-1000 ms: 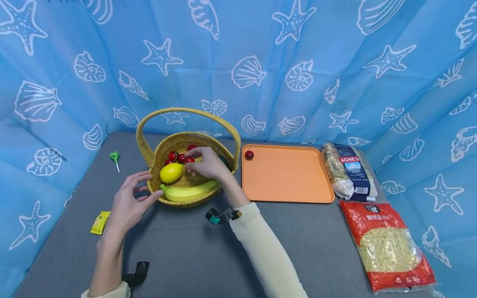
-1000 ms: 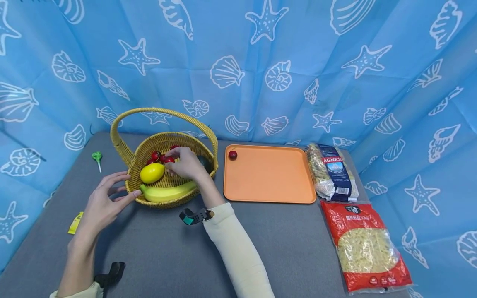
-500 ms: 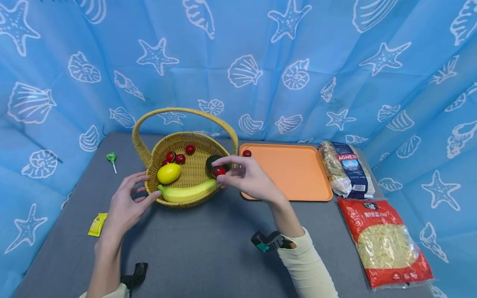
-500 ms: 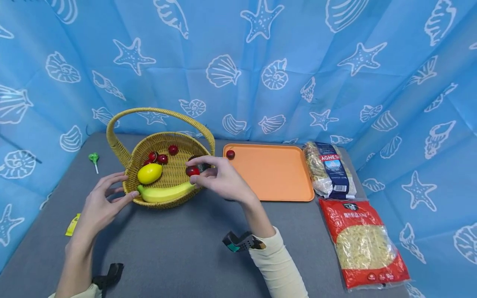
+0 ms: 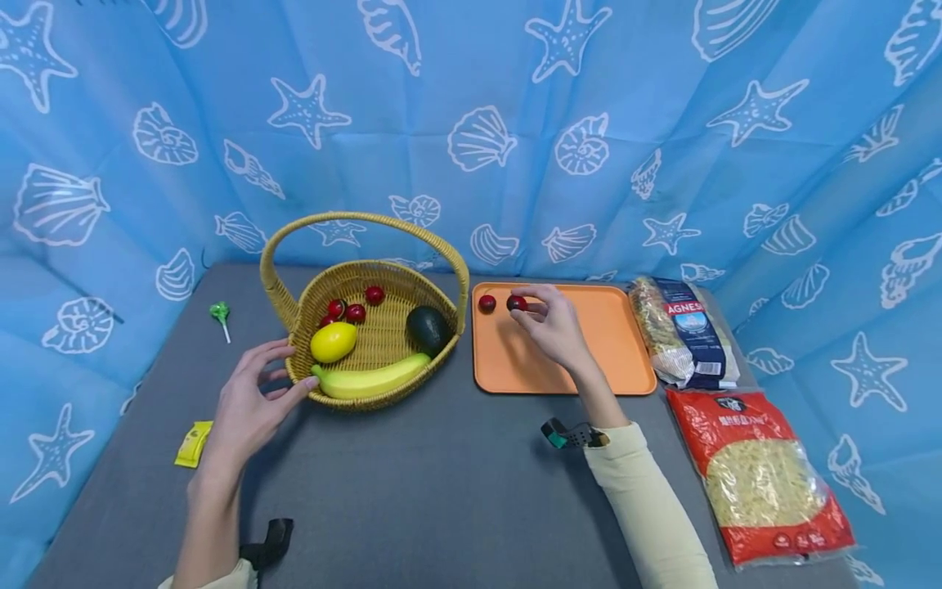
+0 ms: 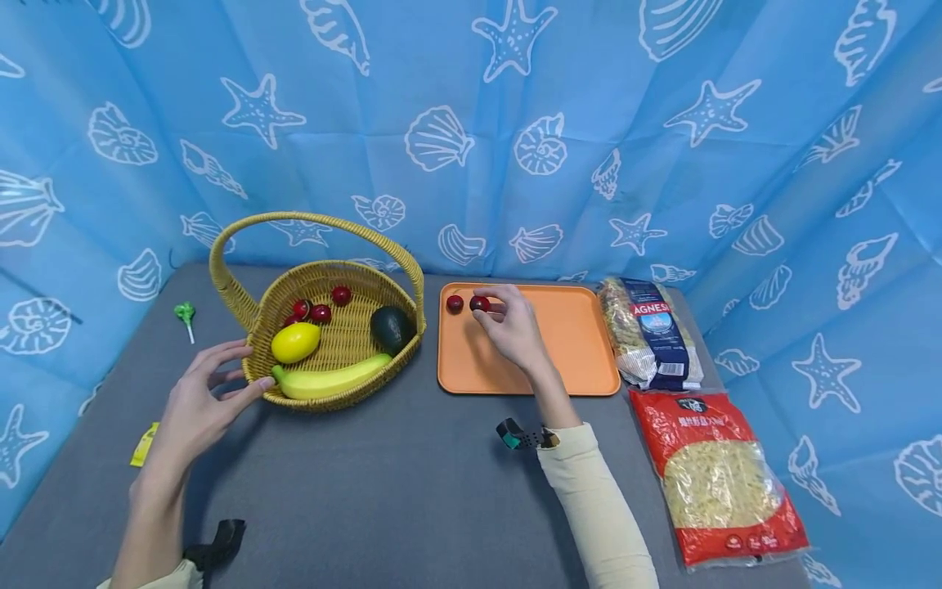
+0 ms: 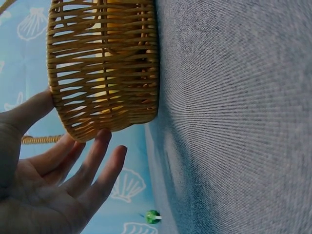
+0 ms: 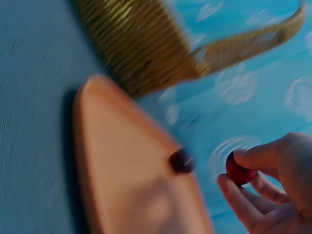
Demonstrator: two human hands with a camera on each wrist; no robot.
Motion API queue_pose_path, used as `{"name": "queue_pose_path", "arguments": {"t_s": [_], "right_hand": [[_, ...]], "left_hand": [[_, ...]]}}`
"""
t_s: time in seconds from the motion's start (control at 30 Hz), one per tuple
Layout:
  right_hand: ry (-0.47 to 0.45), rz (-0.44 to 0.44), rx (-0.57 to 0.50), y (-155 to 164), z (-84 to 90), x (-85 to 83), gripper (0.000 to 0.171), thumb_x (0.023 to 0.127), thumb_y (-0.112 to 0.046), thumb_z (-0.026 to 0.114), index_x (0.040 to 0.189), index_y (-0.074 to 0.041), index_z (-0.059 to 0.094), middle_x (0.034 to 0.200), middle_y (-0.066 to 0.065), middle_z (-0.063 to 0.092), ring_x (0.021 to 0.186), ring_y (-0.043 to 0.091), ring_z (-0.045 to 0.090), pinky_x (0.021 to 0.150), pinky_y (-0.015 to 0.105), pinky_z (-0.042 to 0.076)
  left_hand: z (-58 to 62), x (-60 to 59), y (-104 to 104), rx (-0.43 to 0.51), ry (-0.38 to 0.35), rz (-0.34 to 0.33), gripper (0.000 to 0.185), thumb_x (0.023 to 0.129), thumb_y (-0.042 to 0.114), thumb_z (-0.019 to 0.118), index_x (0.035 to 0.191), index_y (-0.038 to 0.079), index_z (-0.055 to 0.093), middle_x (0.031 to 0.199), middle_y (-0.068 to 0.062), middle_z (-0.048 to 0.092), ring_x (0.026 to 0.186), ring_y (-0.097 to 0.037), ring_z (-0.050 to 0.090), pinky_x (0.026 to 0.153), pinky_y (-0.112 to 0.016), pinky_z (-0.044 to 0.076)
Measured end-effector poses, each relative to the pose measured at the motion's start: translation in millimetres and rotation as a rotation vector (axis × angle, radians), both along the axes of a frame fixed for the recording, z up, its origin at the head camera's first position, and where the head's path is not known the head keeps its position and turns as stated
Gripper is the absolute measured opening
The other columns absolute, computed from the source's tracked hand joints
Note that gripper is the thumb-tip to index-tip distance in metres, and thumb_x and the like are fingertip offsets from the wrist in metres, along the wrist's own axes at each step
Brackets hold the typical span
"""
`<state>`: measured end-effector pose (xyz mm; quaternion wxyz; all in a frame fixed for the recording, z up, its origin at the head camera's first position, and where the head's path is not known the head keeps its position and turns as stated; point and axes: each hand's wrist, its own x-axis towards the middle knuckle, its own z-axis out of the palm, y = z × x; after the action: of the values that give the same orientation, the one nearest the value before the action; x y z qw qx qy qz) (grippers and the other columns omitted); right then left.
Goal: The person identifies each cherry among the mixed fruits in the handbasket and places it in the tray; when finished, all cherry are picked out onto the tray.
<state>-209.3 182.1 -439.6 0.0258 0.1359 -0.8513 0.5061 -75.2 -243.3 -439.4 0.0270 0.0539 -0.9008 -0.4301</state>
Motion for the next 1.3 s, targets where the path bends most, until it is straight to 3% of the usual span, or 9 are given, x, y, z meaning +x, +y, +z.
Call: {"name": "queue_pose_path", "arguments": {"t_s": [0.27, 0.47, 0.7, 0.9, 1.0, 1.17, 1.3], "right_hand": [[-0.063, -0.002, 0.134, 7, -39.2, -40.0, 0.035, 0.100, 0.004, 0.073, 0.134, 0.006, 0.069, 0.139, 0.028, 0.057, 0.133, 0.045, 0.069, 0.112, 0.051, 0.060], [-0.053, 0.019, 0.194, 10, -45.2, -52.2, 0.035, 0.099, 0.006, 0.072, 0.134, 0.008, 0.069, 0.137, 0.030, 0.061, 0.126, 0.045, 0.072, 0.109, 0.052, 0.063], [-0.107, 0.049, 0.149, 15, -43.8, -56.9, 0.048, 0.100, 0.003, 0.072, 0.146, 0.005, 0.060, 0.146, 0.031, 0.058, 0.132, 0.046, 0.068, 0.115, 0.054, 0.059], [-0.129, 0.000, 0.050, 15, -32.2, -44.4, 0.046, 0.102, -0.005, 0.074, 0.146, 0.002, 0.062, 0.148, 0.028, 0.060, 0.138, 0.045, 0.062, 0.121, 0.058, 0.054], [-0.115, -0.006, -0.061, 8, -19.8, -30.1, 0.043, 0.103, -0.005, 0.073, 0.143, 0.004, 0.062, 0.147, 0.028, 0.062, 0.138, 0.042, 0.062, 0.119, 0.051, 0.057], [-0.053, 0.046, -0.244, -12, 5.0, -0.7, 0.033, 0.102, -0.006, 0.074, 0.133, 0.005, 0.068, 0.135, 0.026, 0.069, 0.118, 0.025, 0.072, 0.100, 0.028, 0.066], [-0.010, 0.155, -0.316, -29, 23.3, 21.3, 0.026, 0.100, -0.003, 0.074, 0.125, 0.007, 0.070, 0.120, 0.024, 0.073, 0.100, 0.011, 0.075, 0.089, 0.027, 0.068]], "left_hand": [[-0.2, -1.6, 1, 0.004, -0.001, -0.005, 0.067, 0.101, 0.035, 0.079, 0.154, 0.003, 0.053, 0.166, -0.022, 0.044, 0.132, -0.049, 0.064, 0.105, -0.062, 0.061], [-0.6, -1.4, 2, 0.004, 0.002, -0.001, 0.067, 0.101, 0.034, 0.079, 0.155, 0.003, 0.052, 0.166, -0.022, 0.044, 0.133, -0.049, 0.064, 0.105, -0.063, 0.061], [0.0, -1.7, 3, 0.002, -0.004, 0.004, 0.067, 0.102, 0.033, 0.079, 0.155, 0.003, 0.052, 0.166, -0.022, 0.044, 0.133, -0.049, 0.064, 0.105, -0.062, 0.062], [0.3, -1.9, 2, 0.010, -0.014, 0.012, 0.067, 0.102, 0.033, 0.079, 0.155, 0.004, 0.052, 0.166, -0.022, 0.043, 0.133, -0.049, 0.063, 0.105, -0.063, 0.062], [0.3, -1.3, 1, 0.008, -0.016, 0.016, 0.067, 0.102, 0.033, 0.079, 0.156, 0.004, 0.052, 0.166, -0.022, 0.043, 0.133, -0.049, 0.063, 0.105, -0.063, 0.062], [0.3, -1.0, 0, 0.007, -0.010, 0.016, 0.067, 0.102, 0.033, 0.079, 0.155, 0.004, 0.052, 0.166, -0.022, 0.043, 0.132, -0.048, 0.064, 0.105, -0.063, 0.062], [0.7, -1.1, 0, 0.012, -0.004, 0.010, 0.066, 0.102, 0.033, 0.079, 0.155, 0.003, 0.053, 0.166, -0.022, 0.043, 0.132, -0.049, 0.064, 0.104, -0.063, 0.062]]}}
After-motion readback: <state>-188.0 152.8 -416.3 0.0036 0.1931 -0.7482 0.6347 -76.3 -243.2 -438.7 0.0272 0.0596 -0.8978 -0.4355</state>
